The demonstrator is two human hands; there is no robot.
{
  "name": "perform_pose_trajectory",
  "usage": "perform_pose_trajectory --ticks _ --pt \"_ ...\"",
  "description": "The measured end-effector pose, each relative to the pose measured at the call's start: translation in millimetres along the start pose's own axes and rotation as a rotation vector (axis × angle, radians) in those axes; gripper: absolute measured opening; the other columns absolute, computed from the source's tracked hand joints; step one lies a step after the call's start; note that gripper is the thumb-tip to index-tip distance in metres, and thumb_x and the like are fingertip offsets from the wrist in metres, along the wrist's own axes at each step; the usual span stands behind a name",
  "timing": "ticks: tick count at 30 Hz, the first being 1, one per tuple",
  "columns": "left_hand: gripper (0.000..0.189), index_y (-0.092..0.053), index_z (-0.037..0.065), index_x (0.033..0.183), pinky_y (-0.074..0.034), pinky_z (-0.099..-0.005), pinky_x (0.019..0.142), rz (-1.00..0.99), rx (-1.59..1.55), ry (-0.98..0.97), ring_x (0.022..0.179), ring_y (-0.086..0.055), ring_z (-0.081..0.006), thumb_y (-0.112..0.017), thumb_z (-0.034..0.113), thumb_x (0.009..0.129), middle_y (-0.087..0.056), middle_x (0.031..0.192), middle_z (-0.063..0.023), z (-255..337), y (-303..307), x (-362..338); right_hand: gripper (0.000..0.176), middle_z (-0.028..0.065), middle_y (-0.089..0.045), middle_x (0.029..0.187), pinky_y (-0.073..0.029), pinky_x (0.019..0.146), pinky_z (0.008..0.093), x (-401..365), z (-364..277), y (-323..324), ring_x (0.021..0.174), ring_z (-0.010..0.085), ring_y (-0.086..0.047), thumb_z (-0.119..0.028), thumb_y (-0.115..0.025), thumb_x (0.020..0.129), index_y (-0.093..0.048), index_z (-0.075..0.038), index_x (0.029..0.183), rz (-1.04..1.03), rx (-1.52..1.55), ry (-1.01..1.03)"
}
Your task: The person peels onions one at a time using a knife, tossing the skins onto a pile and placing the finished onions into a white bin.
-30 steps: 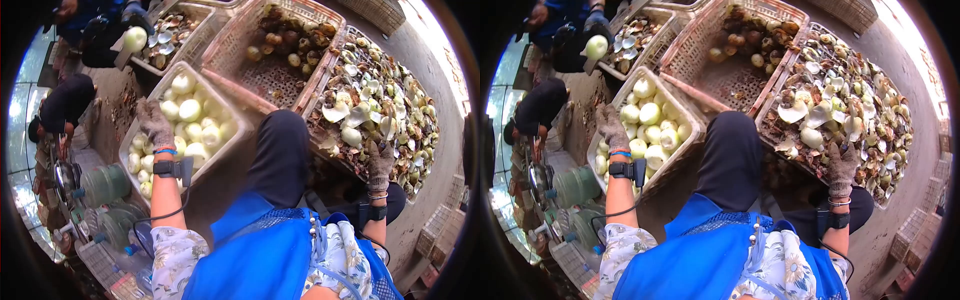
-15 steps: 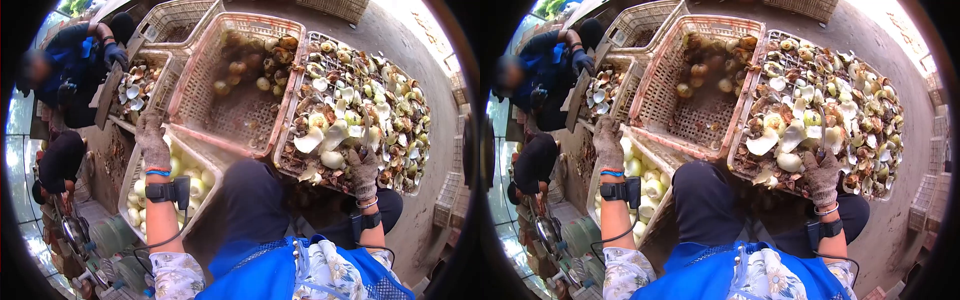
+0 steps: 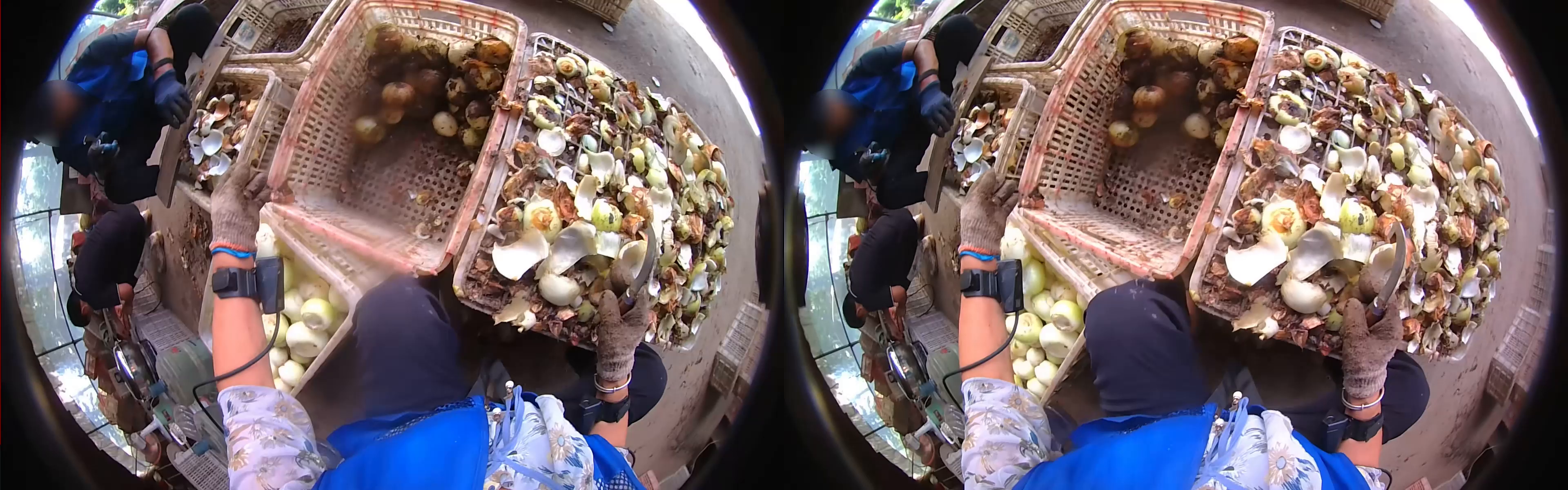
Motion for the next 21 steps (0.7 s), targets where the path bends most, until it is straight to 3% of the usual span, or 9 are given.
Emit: perform_pose_trajectory --ticks 1,5,7,9,11,15,16,17,21 --pt "0.021 -0.058 0.004 0.104 -0.053 -0.0363 0.074 0.154 0.034 -0.018 0.084 -0.061 -0.023 -0.058 0.022 0.093 -0.06 0.09 -0.0085 3.1 -11.1 -8.4 0.035 0.0039 -0.063 0.099 -0.048 0.075 0.0242 -0.6 1.4 -0.3 0.082 0.0076 -0.057 0.0 -0.062 0.083 -0.058 0.001 0.118 -0.019 -0.02 -0.019" --pt "0.02 -0.06 0.005 0.105 -0.052 -0.0415 0.076 0.248 0.012 0.091 0.088 -0.061 -0.0252 -0.062 0.02 0.09 -0.061 0.092 -0.0071 -12.6 -82.1 5.0 0.037 0.004 -0.062 0.102 -0.047 0.073 0.0224 5.1 5.9 -4.2 0.08 0.0068 -0.056 0.001 -0.061 0.082 -0.057 0.0 0.12 -0.011 0.157 -0.052" --pt "0.017 -0.06 0.007 0.102 -0.051 -0.0417 0.076 0.063 -0.013 0.161 0.086 -0.061 -0.0248 -0.062 0.019 0.09 -0.061 0.091 -0.0061 -37.2 -97.7 33.6 0.038 0.0058 -0.062 0.102 -0.049 0.073 0.0233 6.1 4.7 -2.6 0.081 0.0086 -0.058 0.003 -0.06 0.082 -0.057 0.002 0.12 -0.001 0.082 -0.02" --pt "0.014 -0.06 0.009 0.1 -0.051 -0.0391 0.074 0.041 0.022 0.174 0.082 -0.061 -0.0232 -0.062 0.017 0.09 -0.061 0.088 -0.0047 -60.4 -125.9 58.0 0.038 0.0077 -0.062 0.102 -0.05 0.073 0.0239 7.5 4.7 -5.1 0.082 0.0109 -0.061 0.003 -0.059 0.082 -0.055 0.003 0.12 0.024 0.173 -0.061" --pt "0.021 -0.06 0.007 0.106 -0.05 -0.0353 0.076 0.068 0.268 0.195 0.082 -0.061 -0.0224 -0.063 0.013 0.087 -0.063 0.091 -0.0052 -85.8 -143.4 89.7 0.036 0.0093 -0.062 0.102 -0.05 0.073 0.024 8.5 5.9 -2.3 0.081 0.0118 -0.062 0.004 -0.058 0.082 -0.055 0.004 0.117 0.044 0.141 -0.064" --pt "0.065 -0.049 0.0 0.132 -0.042 -0.0413 0.099 0.063 1.409 -0.315 0.118 -0.052 -0.0369 -0.069 0.027 0.076 -0.057 0.122 -0.0229 -130.9 -173.8 152.8 0.03 0.0118 -0.062 0.1 -0.051 0.073 0.0259 15.1 7.9 -2.0 0.079 0.0137 -0.063 0.001 -0.059 0.08 -0.055 0.005 0.11 0.044 0.109 -0.135" --pt "0.07 -0.043 0.003 0.136 -0.042 -0.0448 0.099 0.016 1.56 -0.385 0.121 -0.047 -0.0419 -0.068 0.03 0.075 -0.047 0.132 -0.0243 -138.2 -182.8 161.1 0.03 0.0124 -0.062 0.099 -0.051 0.072 0.0269 14.6 4.8 -5.0 0.079 0.0152 -0.064 -0.002 -0.06 0.08 -0.055 0.005 0.109 0.084 0.192 -0.12" --pt "0.07 -0.039 0.006 0.138 -0.04 -0.0456 0.1 0.006 1.698 -0.148 0.122 -0.045 -0.0409 -0.065 0.03 0.078 -0.038 0.141 -0.0212 -131.1 -209.6 158.5 0.031 0.013 -0.062 0.099 -0.052 0.071 0.0279 14.4 3.4 -5.6 0.078 0.0167 -0.065 -0.006 -0.061 0.08 -0.054 0.005 0.109 0.122 0.272 -0.106" --pt "0.072 -0.035 0.013 0.142 -0.042 -0.045 0.099 -0.077 1.91 -0.351 0.123 -0.046 -0.0381 -0.065 0.026 0.078 -0.039 0.139 -0.0184 -173.7 -223.7 204.5 0.033 0.0163 -0.062 0.098 -0.052 0.069 0.0284 17.9 5.7 -3.6 0.075 0.0175 -0.065 -0.009 -0.06 0.081 -0.051 0.005 0.11 0.111 0.262 -0.127"
Point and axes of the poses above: each hand's wrist, its own x-axis towards the middle knuckle, its own y-axis out of the back of the hand, z = x × y, the point moved 2 cm from there along x, towards the middle knuckle
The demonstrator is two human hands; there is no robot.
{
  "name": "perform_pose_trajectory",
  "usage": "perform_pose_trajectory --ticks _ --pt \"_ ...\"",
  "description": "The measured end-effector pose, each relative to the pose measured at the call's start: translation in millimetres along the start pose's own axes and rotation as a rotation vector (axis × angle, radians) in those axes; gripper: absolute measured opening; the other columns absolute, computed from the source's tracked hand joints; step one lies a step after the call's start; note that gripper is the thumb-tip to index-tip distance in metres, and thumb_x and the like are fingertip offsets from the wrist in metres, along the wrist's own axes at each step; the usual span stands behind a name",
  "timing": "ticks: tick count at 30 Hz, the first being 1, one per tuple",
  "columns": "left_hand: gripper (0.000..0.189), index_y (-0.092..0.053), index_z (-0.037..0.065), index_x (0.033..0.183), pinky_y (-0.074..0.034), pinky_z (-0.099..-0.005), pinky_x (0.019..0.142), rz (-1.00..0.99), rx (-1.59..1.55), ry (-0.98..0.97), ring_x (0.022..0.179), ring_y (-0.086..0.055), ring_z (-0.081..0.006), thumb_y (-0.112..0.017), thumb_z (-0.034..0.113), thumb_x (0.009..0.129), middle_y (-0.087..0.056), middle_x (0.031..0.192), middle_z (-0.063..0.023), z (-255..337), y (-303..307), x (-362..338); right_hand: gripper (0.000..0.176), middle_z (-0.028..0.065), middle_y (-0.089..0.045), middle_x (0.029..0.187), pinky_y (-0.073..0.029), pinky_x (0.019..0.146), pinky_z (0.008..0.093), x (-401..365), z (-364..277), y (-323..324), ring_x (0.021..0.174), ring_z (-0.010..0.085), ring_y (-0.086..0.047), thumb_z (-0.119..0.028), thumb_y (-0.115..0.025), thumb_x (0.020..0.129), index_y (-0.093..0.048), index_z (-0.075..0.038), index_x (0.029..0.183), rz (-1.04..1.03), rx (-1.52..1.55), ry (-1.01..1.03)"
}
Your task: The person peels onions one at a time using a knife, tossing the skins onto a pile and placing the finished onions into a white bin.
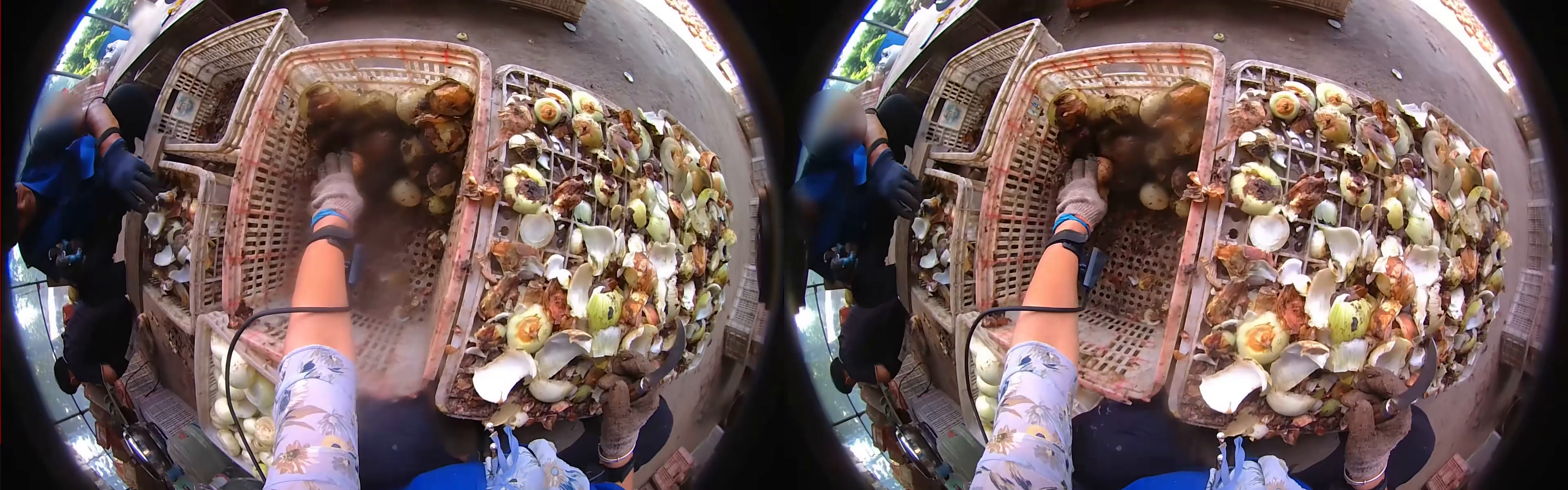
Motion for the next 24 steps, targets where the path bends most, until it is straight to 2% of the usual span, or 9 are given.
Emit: perform_pose_trajectory --ticks 2,4,6,8,9,12,14,20,24 --pt "0.068 -0.037 0.015 0.14 -0.043 -0.0466 0.097 0.04 0.132 -0.075 0.121 -0.046 -0.0378 -0.064 0.024 0.079 -0.04 0.137 -0.0164 3.2 -19.2 16.7 0.034 0.0174 -0.062 0.097 -0.051 0.067 0.0273 2.0 7.2 -0.9 0.072 0.0168 -0.065 -0.011 -0.06 0.081 -0.051 0.005 0.109 0.025 -0.003 0.026" --pt "0.055 -0.044 0.016 0.132 -0.045 -0.048 0.092 -0.04 0.374 -0.02 0.117 -0.049 -0.0345 -0.062 0.019 0.08 -0.047 0.126 -0.0134 10.9 -22.6 38.3 0.042 0.0092 -0.061 0.083 -0.044 0.05 0.0201 3.4 14.5 4.3 0.061 0.01 -0.058 -0.03 -0.063 0.087 -0.05 0.003 0.111 0.04 -0.192 0.081" --pt "0.042 -0.05 0.014 0.122 -0.047 -0.0446 0.088 -0.096 0.395 0.003 0.114 -0.051 -0.0321 -0.061 0.018 0.082 -0.048 0.121 -0.0136 16.8 -22.8 48.3 0.042 0.0071 -0.061 0.077 -0.043 0.05 0.02 4.2 10.8 5.1 0.06 0.0099 -0.057 -0.03 -0.062 0.087 -0.05 0.003 0.111 0.033 -0.194 0.03" --pt "0.044 -0.052 0.01 0.122 -0.049 -0.0415 0.088 -0.039 0.288 -0.001 0.108 -0.056 -0.03 -0.064 0.016 0.08 -0.055 0.116 -0.0153 14.6 -20.8 49.5 0.032 0.0159 -0.063 0.087 -0.05 0.059 0.0268 4.1 6.6 6.0 0.066 0.0167 -0.063 -0.004 -0.052 0.079 -0.05 0.007 0.109 -0.017 -0.152 0.0" --pt "0.044 -0.052 0.01 0.122 -0.049 -0.0415 0.088 -0.038 0.292 -0.012 0.108 -0.056 -0.03 -0.064 0.016 0.08 -0.055 0.116 -0.0153 9.3 -15.5 49.3 0.032 0.0159 -0.063 0.087 -0.05 0.059 0.0268 3.6 3.8 3.4 0.066 0.0167 -0.063 -0.004 -0.052 0.079 -0.05 0.007 0.109 -0.008 -0.148 -0.005" --pt "0.051 -0.055 0.001 0.122 -0.049 -0.0382 0.091 -0.434 -1.113 0.259 0.098 -0.062 -0.0247 -0.07 0.011 0.074 -0.064 0.108 -0.0126 -19.4 -7.6 20.1 0.035 0.0149 -0.063 0.084 -0.049 0.055 0.0268 0.4 -6.2 1.4 0.064 0.0158 -0.061 -0.01 -0.057 0.082 -0.05 0.007 0.112 0.05 -0.072 -0.07" --pt "0.05 -0.055 0.0 0.121 -0.049 -0.0393 0.092 -0.386 -1.65 0.22 0.1 -0.062 -0.0257 -0.07 0.012 0.075 -0.064 0.109 -0.0117 -31.9 -15.1 -9.1 0.039 0.0144 -0.063 0.084 -0.048 0.052 0.0259 -0.5 -7.7 3.5 0.062 0.0143 -0.06 -0.013 -0.059 0.083 -0.049 0.006 0.115 0.021 0.06 0.014" --pt "0.046 -0.056 -0.001 0.12 -0.052 -0.0341 0.086 -0.469 -2.047 -0.01 0.097 -0.062 -0.0209 -0.068 0.009 0.076 -0.064 0.107 -0.0095 9.5 106.3 -115.1 0.037 0.0107 -0.062 0.09 -0.047 0.052 0.0212 -10.0 -19.6 9.8 0.063 0.012 -0.06 -0.007 -0.059 0.082 -0.052 0.005 0.117 -0.036 0.158 0.03" --pt "0.053 -0.053 -0.001 0.124 -0.052 -0.0359 0.085 -0.476 -1.877 -0.245 0.096 -0.062 -0.0203 -0.069 0.011 0.075 -0.063 0.111 -0.0102 51.0 185.0 -185.5 0.036 0.0083 -0.064 0.093 -0.052 0.063 0.0246 -24.4 -50.4 0.2 0.064 0.0121 -0.06 -0.01 -0.062 0.082 -0.056 0.004 0.114 -0.236 0.439 -0.101"
Point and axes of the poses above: each hand's wrist, its own x-axis towards the middle knuckle, its own y-axis out of the back of the hand, z = x × y, the point moved 2 cm from there along x, towards the middle knuckle
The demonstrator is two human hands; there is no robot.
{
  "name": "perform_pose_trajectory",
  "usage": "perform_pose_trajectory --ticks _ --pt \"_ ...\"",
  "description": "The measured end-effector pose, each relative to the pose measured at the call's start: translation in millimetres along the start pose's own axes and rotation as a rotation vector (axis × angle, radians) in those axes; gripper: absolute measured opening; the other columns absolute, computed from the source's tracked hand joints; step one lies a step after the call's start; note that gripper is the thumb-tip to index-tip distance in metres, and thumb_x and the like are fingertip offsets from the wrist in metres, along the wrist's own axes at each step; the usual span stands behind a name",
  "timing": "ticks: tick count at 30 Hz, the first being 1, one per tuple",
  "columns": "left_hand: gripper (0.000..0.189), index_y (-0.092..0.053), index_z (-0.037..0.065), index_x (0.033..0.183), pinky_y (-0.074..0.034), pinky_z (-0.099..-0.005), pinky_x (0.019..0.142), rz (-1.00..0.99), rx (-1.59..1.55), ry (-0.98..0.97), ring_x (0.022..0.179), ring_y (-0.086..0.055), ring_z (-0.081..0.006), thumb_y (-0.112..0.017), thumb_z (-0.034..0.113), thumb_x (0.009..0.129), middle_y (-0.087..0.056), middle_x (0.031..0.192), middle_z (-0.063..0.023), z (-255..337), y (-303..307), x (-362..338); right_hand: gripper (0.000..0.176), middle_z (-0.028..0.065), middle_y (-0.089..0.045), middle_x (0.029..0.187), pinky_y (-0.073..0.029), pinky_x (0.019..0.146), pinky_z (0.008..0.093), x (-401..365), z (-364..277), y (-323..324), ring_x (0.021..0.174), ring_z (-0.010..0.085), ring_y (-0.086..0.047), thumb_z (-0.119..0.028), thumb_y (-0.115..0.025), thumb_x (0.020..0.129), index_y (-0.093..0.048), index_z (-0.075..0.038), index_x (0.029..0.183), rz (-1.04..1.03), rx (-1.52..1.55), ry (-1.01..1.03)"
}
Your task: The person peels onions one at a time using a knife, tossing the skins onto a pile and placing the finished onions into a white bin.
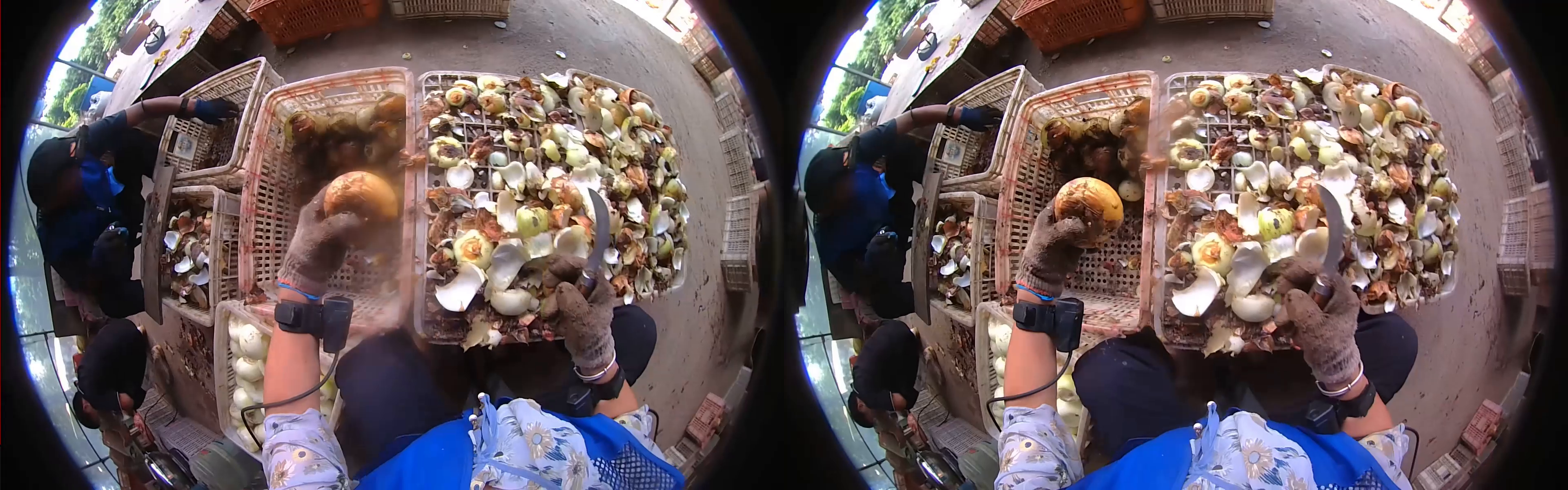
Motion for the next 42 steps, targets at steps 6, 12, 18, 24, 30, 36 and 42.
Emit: perform_pose_trajectory --ticks 6,12,18,24,30,36,42 --pt "0.073 -0.051 0.003 0.129 -0.046 -0.0322 0.098 -0.293 0.199 0.063 0.115 -0.053 -0.0194 -0.081 -0.002 0.062 -0.054 0.123 -0.0099 36.7 -150.0 -82.6 0.05 0.0046 -0.065 0.079 -0.039 0.037 0.0219 -33.5 1.6 -27.0 0.042 0.0075 -0.048 -0.045 -0.055 0.093 -0.054 -0.001 0.118 -0.297 0.421 -0.135" --pt "0.079 -0.037 0.001 0.14 -0.045 -0.0341 0.098 -0.098 -0.185 -0.163 0.117 -0.05 -0.0231 -0.076 0.001 0.072 -0.048 0.133 -0.0124 -22.6 -197.5 -129.0 0.052 0.0097 -0.066 0.1 -0.051 0.052 0.0226 -74.2 -28.4 -32.3 0.064 0.0137 -0.063 -0.033 -0.066 0.087 -0.052 0.0 0.125 -0.293 0.504 0.157" --pt "0.069 -0.046 0.005 0.132 -0.048 -0.0363 0.093 0.035 -0.706 -0.107 0.107 -0.057 -0.0245 -0.075 0.032 0.076 -0.057 0.118 -0.0113 -51.5 -235.2 -168.7 0.048 0.0131 -0.062 0.106 -0.048 0.085 0.0352 -105.9 -31.2 -4.0 0.096 0.0212 -0.06 -0.012 -0.075 0.076 -0.057 -0.004 0.119 -0.275 -0.358 0.622" --pt "0.071 -0.042 0.009 0.135 -0.035 -0.0579 0.104 0.12 0.528 -0.393 0.127 -0.043 -0.0394 -0.071 0.042 0.078 -0.046 0.136 -0.0165 -73.4 -212.9 -172.0 0.036 0.0121 -0.064 0.086 -0.05 0.07 0.036 -116.8 -24.0 38.0 0.077 0.0224 -0.064 -0.016 -0.068 0.081 -0.06 -0.005 0.114 -0.234 -0.416 0.362" --pt "0.079 -0.032 0.011 0.143 -0.038 -0.0507 0.105 -0.068 -0.025 -0.324 0.127 -0.043 -0.0339 -0.073 0.027 0.077 -0.043 0.139 -0.0152 -80.9 -201.0 -185.2 0.036 0.0181 -0.064 0.092 -0.052 0.073 0.0402 -139.5 -22.0 40.0 0.084 0.0346 -0.064 -0.017 -0.066 0.081 -0.061 -0.007 0.115 -0.352 -0.62 0.67" --pt "0.084 -0.028 0.011 0.145 -0.042 -0.0438 0.103 0.051 0.007 -0.369 0.123 -0.047 -0.0289 -0.073 0.012 0.074 -0.045 0.136 -0.0132 -56.2 -220.5 -191.3 0.036 0.0188 -0.064 0.094 -0.052 0.073 0.042 -142.2 -17.9 32.8 0.086 0.0369 -0.063 -0.016 -0.065 0.081 -0.058 -0.006 0.115 -0.421 -0.698 0.607" --pt "0.087 -0.029 0.011 0.144 -0.048 -0.0384 0.097 0.153 -0.143 -0.279 0.119 -0.051 -0.027 -0.074 0.006 0.069 -0.047 0.133 -0.0117 -43.9 -227.4 -196.4 0.035 0.0192 -0.064 0.095 -0.051 0.075 0.0443 -144.4 -16.0 30.4 0.089 0.0387 -0.062 -0.017 -0.063 0.082 -0.057 -0.008 0.115 -0.438 -0.737 0.586"
Point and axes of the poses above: each hand's wrist, its own x-axis towards the middle knuckle, its own y-axis out of the back of the hand, z = x × y, the point moved 2 cm from there along x, towards the middle knuckle
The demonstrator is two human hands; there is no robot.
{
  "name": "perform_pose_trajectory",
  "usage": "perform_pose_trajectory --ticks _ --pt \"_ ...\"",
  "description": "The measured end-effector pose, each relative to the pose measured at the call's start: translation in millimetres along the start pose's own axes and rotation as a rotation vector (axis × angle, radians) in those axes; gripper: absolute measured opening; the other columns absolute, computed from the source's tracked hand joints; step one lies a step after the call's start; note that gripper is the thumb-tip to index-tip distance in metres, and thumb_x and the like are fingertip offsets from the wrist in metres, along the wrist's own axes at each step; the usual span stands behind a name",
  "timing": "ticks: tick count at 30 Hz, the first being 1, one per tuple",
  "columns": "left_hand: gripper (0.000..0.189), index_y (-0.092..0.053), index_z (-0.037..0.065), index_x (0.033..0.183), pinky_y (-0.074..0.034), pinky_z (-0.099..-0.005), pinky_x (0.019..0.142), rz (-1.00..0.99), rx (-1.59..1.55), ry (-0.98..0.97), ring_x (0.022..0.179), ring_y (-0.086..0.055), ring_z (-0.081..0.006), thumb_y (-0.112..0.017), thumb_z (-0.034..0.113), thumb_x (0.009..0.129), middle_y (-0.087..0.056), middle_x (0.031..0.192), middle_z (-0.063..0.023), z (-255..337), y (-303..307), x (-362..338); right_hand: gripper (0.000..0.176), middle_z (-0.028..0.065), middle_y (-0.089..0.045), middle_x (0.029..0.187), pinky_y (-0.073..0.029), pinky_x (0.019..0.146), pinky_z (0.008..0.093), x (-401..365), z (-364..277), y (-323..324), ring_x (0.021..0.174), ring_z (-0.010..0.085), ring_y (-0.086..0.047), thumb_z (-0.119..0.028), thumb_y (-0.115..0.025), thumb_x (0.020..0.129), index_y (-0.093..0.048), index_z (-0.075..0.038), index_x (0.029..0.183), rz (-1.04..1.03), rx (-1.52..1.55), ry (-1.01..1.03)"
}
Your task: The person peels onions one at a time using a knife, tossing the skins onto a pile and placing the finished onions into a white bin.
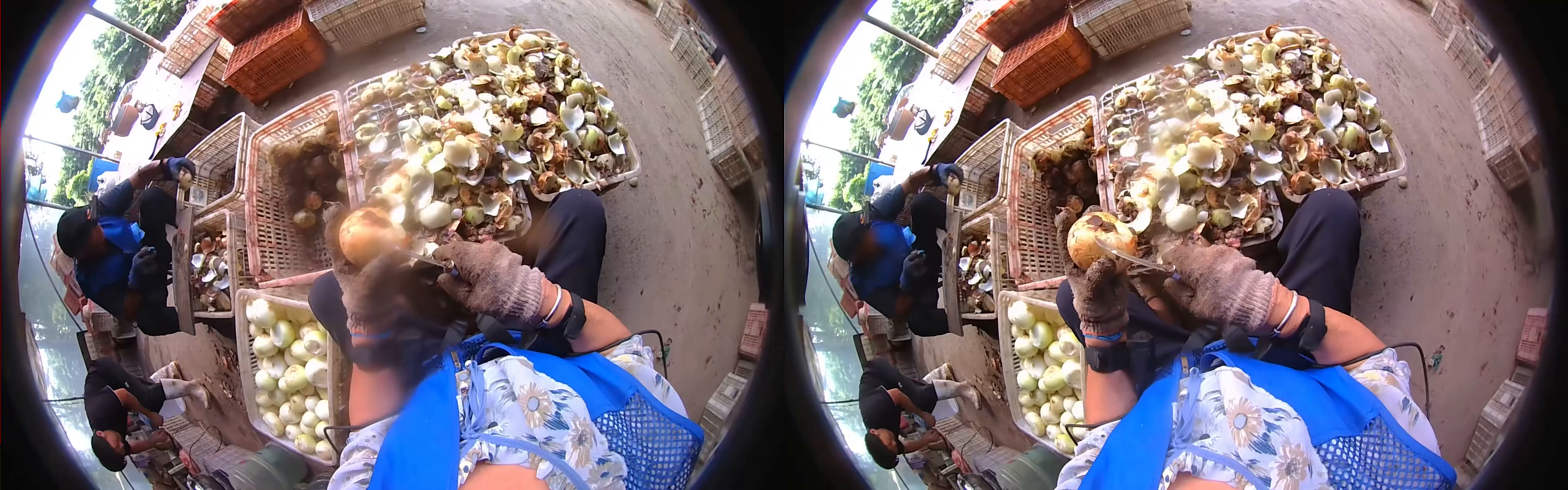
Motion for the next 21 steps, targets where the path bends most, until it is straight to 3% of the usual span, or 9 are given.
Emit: perform_pose_trajectory --ticks 7,10,12,14,15,16,18,20,21 --pt "0.087 -0.03 0.01 0.144 -0.048 -0.0341 0.095 0.026 0.403 -0.13 0.116 -0.051 -0.0238 -0.07 0.001 0.067 -0.048 0.132 -0.0104 8.5 -5.6 -5.6 0.036 0.0179 -0.064 0.094 -0.051 0.075 0.0455 1.4 16.8 -10.7 0.09 0.0382 -0.062 -0.015 -0.061 0.08 -0.058 -0.01 0.116 -0.154 -0.078 -0.188" --pt "0.082 -0.032 0.009 0.143 -0.047 -0.0332 0.095 0.139 0.479 0.032 0.115 -0.051 -0.0226 -0.066 0.001 0.069 -0.048 0.132 -0.0092 8.3 -10.2 -12.3 0.038 0.0177 -0.065 0.093 -0.051 0.074 0.0452 11.0 38.6 -17.7 0.088 0.0381 -0.063 -0.012 -0.062 0.077 -0.058 -0.01 0.115 -0.234 -0.166 -0.225" --pt "0.078 -0.034 0.006 0.141 -0.048 -0.0365 0.096 0.055 0.305 0.072 0.116 -0.052 -0.0243 -0.066 0.009 0.07 -0.049 0.131 -0.011 -9.9 9.4 -10.7 0.023 0.0184 -0.064 0.084 -0.051 0.068 0.0459 17.3 58.2 -12.8 0.083 0.0369 -0.064 -0.017 -0.061 0.076 -0.057 -0.007 0.097 -0.174 -0.177 0.033" --pt "0.076 -0.038 0.004 0.138 -0.047 -0.0424 0.098 0.067 -0.269 0.291 0.116 -0.053 -0.0282 -0.067 0.017 0.069 -0.051 0.128 -0.0138 -41.1 50.3 -14.5 0.021 0.0169 -0.064 0.083 -0.052 0.068 0.0447 21.7 67.2 -7.6 0.082 0.0359 -0.065 -0.016 -0.06 0.076 -0.057 -0.007 0.095 -0.103 -0.391 0.123" --pt "0.071 -0.042 0.004 0.135 -0.045 -0.048 0.1 -0.055 0.476 0.078 0.116 -0.053 -0.032 -0.067 0.023 0.071 -0.053 0.126 -0.015 -49.7 43.1 -12.4 0.02 0.0165 -0.064 0.082 -0.052 0.068 0.0437 23.2 71.5 -5.9 0.081 0.0349 -0.065 -0.016 -0.06 0.076 -0.057 -0.007 0.094 -0.124 -0.444 0.143" --pt "0.071 -0.042 0.004 0.135 -0.045 -0.048 0.1 -0.054 0.474 0.082 0.116 -0.053 -0.032 -0.067 0.023 0.071 -0.053 0.126 -0.015 -53.0 43.8 -9.7 0.02 0.0165 -0.064 0.082 -0.052 0.068 0.0437 22.4 72.1 -5.9 0.081 0.0349 -0.065 -0.016 -0.06 0.076 -0.057 -0.007 0.094 -0.126 -0.443 0.14" --pt "0.068 -0.044 0.004 0.133 -0.044 -0.0487 0.101 0.025 0.133 0.24 0.116 -0.053 -0.0324 -0.066 0.023 0.072 -0.054 0.126 -0.0148 -58.5 43.4 -6.8 0.021 0.017 -0.063 0.082 -0.052 0.067 0.0431 18.2 71.0 -6.2 0.082 0.0345 -0.065 -0.016 -0.062 0.076 -0.058 -0.007 0.094 -0.109 -0.388 0.06" --pt "0.067 -0.045 0.004 0.132 -0.044 -0.0501 0.1 -0.015 0.285 0.214 0.115 -0.053 -0.0329 -0.066 0.023 0.072 -0.054 0.125 -0.015 -61.5 40.5 -4.4 0.02 0.0168 -0.063 0.082 -0.052 0.066 0.0413 5.2 65.4 -9.9 0.079 0.0318 -0.065 -0.015 -0.061 0.076 -0.061 -0.007 0.095 -0.281 -0.071 -0.162" --pt "0.065 -0.047 0.004 0.131 -0.044 -0.0515 0.1 -0.055 0.435 0.188 0.115 -0.053 -0.0335 -0.067 0.023 0.071 -0.055 0.124 -0.0152 -64.1 37.7 -4.2 0.021 0.0147 -0.064 0.082 -0.052 0.065 0.0379 6.7 74.2 -15.7 0.074 0.0302 -0.064 -0.011 -0.061 0.077 -0.064 -0.007 0.097 -0.356 0.264 -0.096"
Point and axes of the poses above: each hand's wrist, its own x-axis towards the middle knuckle, its own y-axis out of the back of the hand, z = x × y, the point moved 2 cm from there along x, towards the middle knuckle
